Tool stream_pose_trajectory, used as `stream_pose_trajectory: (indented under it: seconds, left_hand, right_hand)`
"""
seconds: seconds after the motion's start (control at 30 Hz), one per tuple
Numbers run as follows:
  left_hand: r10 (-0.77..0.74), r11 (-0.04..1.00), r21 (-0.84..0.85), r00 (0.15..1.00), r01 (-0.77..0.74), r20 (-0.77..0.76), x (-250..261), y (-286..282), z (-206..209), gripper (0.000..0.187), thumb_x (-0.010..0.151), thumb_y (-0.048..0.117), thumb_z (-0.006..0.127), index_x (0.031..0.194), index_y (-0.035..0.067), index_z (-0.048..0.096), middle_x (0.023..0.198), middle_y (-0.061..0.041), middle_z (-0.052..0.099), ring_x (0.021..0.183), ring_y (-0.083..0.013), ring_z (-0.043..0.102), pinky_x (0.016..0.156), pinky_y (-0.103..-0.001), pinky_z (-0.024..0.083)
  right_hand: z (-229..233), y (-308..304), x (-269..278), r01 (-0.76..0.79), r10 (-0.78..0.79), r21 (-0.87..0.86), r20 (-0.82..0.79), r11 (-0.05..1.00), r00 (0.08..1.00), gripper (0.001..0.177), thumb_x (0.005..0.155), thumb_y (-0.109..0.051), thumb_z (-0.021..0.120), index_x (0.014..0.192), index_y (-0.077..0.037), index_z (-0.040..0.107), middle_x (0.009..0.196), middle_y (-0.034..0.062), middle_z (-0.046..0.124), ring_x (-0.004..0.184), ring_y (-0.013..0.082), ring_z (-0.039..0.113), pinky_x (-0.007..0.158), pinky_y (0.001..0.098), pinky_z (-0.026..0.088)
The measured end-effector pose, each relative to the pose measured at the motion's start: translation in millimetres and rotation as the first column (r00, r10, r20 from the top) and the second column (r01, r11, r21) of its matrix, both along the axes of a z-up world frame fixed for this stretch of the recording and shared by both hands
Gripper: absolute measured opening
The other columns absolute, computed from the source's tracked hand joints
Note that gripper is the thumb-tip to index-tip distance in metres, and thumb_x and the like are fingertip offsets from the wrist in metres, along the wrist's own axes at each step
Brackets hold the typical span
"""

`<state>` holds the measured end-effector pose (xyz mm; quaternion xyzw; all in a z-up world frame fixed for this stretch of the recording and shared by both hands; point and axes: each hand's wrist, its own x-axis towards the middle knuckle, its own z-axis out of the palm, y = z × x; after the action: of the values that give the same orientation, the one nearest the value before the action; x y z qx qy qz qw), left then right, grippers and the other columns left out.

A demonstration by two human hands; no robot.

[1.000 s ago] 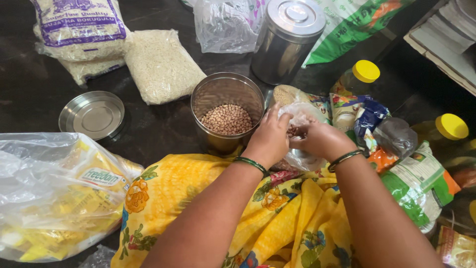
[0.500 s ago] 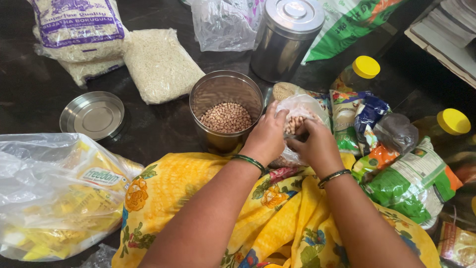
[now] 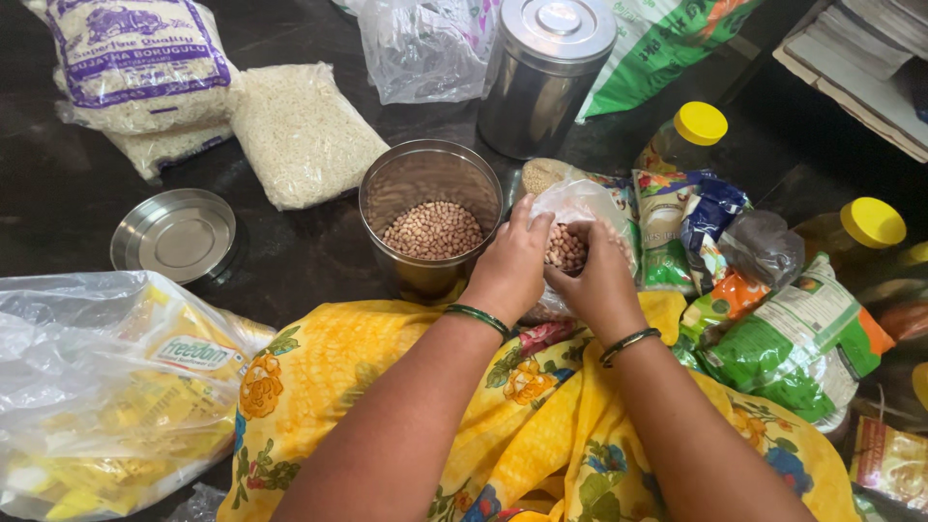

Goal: The person scoops beans from a plastic bag using a small metal cup and pours them into a metal container. The person repeats this scooping and pouring action multiple times.

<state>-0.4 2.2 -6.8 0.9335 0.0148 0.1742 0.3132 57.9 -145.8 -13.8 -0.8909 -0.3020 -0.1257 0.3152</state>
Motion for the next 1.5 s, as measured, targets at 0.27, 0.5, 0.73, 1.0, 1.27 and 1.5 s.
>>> stream_pose_trajectory:
  seconds: [0.27, 0.5, 0.73, 1.0, 1.27, 1.5]
  left_hand:
    - [-0.014, 1.0, -0.004, 0.994, 0.015, 0.104, -1.8, -0.8, 6.7, 0.056, 0.079, 0.0, 0.067, 0.134, 0.005, 0.057, 0.153, -0.021, 0.042, 0.138, -0.0398, 0.048, 0.109, -0.046, 0.043]
    - [-0.066, 0.976, -0.174, 0.932, 0.135, 0.356, -10.2, 3.1, 38.5, 0.04, 0.095, 0.003, 0.057, 0.135, 0.006, 0.06, 0.154, -0.016, 0.053, 0.146, -0.0357, 0.048, 0.122, -0.043, 0.039]
    - [0.042, 0.817, -0.559, 0.952, 0.143, 0.303, -22.9, 26.8, 66.0, 0.033, 0.106, 0.024, 0.053, 0.132, 0.007, 0.065, 0.129, -0.015, 0.072, 0.123, -0.0283, 0.069, 0.103, -0.036, 0.053]
    - [0.043, 0.424, -0.889, 0.976, 0.175, 0.213, -19.7, 78.6, 58.2, 0.043, 0.105, 0.033, 0.054, 0.129, -0.001, 0.064, 0.119, -0.012, 0.075, 0.112, -0.0163, 0.071, 0.099, -0.03, 0.054]
    - [0.199, 0.554, -0.828, 0.979, -0.084, 0.034, -22.0, 114.9, 51.3, 0.051, 0.102, 0.045, 0.051, 0.121, 0.0, 0.069, 0.11, -0.011, 0.077, 0.102, -0.017, 0.071, 0.091, -0.031, 0.053]
    - [0.285, 0.706, -0.647, 0.952, -0.289, -0.113, -22.0, 123.4, 53.2, 0.06, 0.097, 0.059, 0.046, 0.125, 0.01, 0.068, 0.115, -0.017, 0.075, 0.112, -0.032, 0.069, 0.094, -0.04, 0.052]
  right_hand:
    - [7.8, -16.8, -2.0, -0.069, 0.25, 0.421, -0.391, 0.905, 0.886, 0.065, 0.073, -0.002, 0.084, 0.129, 0.0, 0.051, 0.123, 0.0101, 0.065, 0.113, 0.0162, 0.065, 0.099, 0.0309, 0.053]
    - [52.7, -20.7, -19.5, -0.022, 0.292, 0.489, -0.484, 0.872, 0.825, 0.065, 0.075, 0.004, 0.08, 0.132, -0.001, 0.049, 0.124, 0.0079, 0.061, 0.114, 0.0144, 0.064, 0.099, 0.0292, 0.055]
    - [88.4, 7.4, -32.8, -0.114, 0.365, 0.523, -0.407, 0.845, 0.838, 0.063, 0.077, 0.003, 0.079, 0.132, -0.002, 0.048, 0.127, 0.0069, 0.061, 0.118, 0.0138, 0.063, 0.098, 0.029, 0.055]
    - [95.7, 61.6, -32.3, -0.225, 0.442, 0.489, -0.391, 0.843, 0.807, 0.065, 0.077, -0.001, 0.082, 0.133, -0.005, 0.049, 0.133, 0.0049, 0.06, 0.126, 0.0146, 0.06, 0.1, 0.031, 0.053]
    - [77.1, 108.0, -16.8, -0.228, 0.552, 0.573, -0.49, 0.787, 0.675, 0.067, 0.082, -0.001, 0.078, 0.141, -0.003, 0.047, 0.138, 0.0107, 0.061, 0.121, 0.0167, 0.062, 0.099, 0.0318, 0.054]
    - [66.4, 130.5, -6.5, 0.005, 0.515, 0.586, -0.717, 0.81, 0.469, 0.057, 0.092, -0.019, 0.07, 0.142, -0.005, 0.045, 0.124, 0.0149, 0.068, 0.1, 0.0172, 0.068, 0.077, 0.0322, 0.058]
